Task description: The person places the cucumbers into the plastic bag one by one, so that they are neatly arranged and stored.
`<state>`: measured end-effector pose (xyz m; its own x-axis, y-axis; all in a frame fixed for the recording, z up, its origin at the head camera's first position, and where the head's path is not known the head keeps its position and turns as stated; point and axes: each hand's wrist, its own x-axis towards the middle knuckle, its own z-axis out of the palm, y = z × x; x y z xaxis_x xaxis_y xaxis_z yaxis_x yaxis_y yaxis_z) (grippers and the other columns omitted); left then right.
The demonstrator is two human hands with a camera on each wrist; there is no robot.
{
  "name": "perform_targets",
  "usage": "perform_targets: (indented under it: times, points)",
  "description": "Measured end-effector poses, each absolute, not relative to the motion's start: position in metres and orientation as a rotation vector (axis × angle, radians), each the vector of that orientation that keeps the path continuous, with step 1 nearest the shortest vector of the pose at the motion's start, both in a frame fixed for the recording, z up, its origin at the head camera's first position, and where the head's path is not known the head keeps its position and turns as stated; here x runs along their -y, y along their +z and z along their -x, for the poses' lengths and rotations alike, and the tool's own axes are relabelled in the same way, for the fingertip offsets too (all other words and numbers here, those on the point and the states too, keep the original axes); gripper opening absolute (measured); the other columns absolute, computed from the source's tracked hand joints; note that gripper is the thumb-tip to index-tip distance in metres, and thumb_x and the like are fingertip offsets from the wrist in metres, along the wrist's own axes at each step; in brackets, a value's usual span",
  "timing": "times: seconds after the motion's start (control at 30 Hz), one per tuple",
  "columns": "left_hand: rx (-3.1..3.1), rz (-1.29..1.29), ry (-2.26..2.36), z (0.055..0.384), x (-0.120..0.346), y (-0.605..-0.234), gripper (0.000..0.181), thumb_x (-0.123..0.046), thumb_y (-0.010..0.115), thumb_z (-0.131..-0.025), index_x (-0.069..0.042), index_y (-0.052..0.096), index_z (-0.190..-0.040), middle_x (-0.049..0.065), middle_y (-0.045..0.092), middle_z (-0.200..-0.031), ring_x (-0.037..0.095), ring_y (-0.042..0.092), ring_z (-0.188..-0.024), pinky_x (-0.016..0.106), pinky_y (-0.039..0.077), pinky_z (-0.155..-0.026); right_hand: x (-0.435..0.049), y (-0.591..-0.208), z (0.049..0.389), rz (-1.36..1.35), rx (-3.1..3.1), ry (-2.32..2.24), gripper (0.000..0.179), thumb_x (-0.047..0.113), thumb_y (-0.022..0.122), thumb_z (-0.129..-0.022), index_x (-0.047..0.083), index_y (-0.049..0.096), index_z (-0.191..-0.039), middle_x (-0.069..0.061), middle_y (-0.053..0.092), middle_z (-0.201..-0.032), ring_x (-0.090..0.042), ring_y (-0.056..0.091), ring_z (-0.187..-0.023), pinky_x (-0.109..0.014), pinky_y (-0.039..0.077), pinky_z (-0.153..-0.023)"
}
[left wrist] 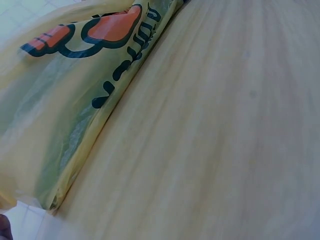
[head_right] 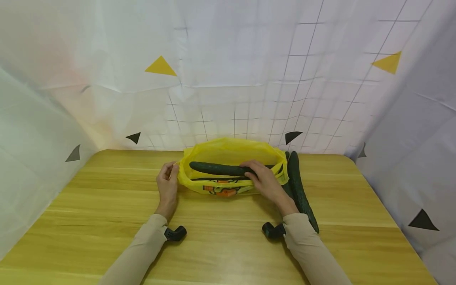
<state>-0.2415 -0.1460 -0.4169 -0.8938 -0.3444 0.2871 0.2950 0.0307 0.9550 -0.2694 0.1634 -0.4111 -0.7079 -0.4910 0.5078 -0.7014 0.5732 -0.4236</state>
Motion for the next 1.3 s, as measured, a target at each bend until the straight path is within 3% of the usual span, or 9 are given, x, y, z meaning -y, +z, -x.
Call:
perform_targets:
  times: [0.43, 0.63, 0.87, 1.3]
  points:
    - [1.859, -0.052, -1.902, 0.242, 0.145, -0.415, 0.023, -0.018, 0.056, -0.095, 0.001, 0.063, -0.106, -0.004, 0.056, -0.085, 0.007, 0.052, -0.079, 0.017, 0.042, -0.065, -0.16, -0.416, 0.272, -0.987, 2.459, 0.853, 0.03, 0.006, 0.057, -0.093, 0.011, 0.058, -0.122, -0.003, 0.062, -0.114, -0.019, 0.059, -0.103, -0.039, 0.049, -0.087]
    - [1.836, -0.063, -1.9, 0.257, 0.148, -0.434, 0.024, -0.024, 0.057, -0.095, -0.003, 0.065, -0.106, -0.005, 0.058, -0.086, 0.008, 0.053, -0.08, 0.017, 0.042, -0.065, -0.159, -0.418, 0.274, -0.998, 2.45, 0.847, 0.029, 0.005, 0.057, -0.093, 0.008, 0.059, -0.121, -0.006, 0.064, -0.114, -0.024, 0.059, -0.106, -0.051, 0.032, -0.108]
    - [1.819, -0.06, -1.864, 0.261, 0.148, -0.442, 0.028, -0.033, 0.058, -0.094, -0.007, 0.065, -0.103, -0.003, 0.058, -0.086, 0.009, 0.054, -0.08, 0.018, 0.042, -0.063, -0.155, -0.417, 0.272, -0.953, 2.449, 0.815, 0.029, 0.006, 0.059, -0.091, 0.007, 0.06, -0.121, -0.008, 0.065, -0.115, -0.027, 0.059, -0.107, -0.057, 0.023, -0.11]
    - [1.843, -0.057, -1.894, 0.251, 0.147, -0.428, 0.025, -0.023, 0.057, -0.095, -0.002, 0.064, -0.106, -0.005, 0.058, -0.085, 0.006, 0.053, -0.078, 0.018, 0.043, -0.064, -0.154, -0.415, 0.277, -0.918, 2.557, 0.753, 0.028, 0.012, 0.055, -0.095, 0.01, 0.06, -0.123, -0.005, 0.065, -0.116, -0.027, 0.057, -0.107, -0.05, 0.039, -0.095]
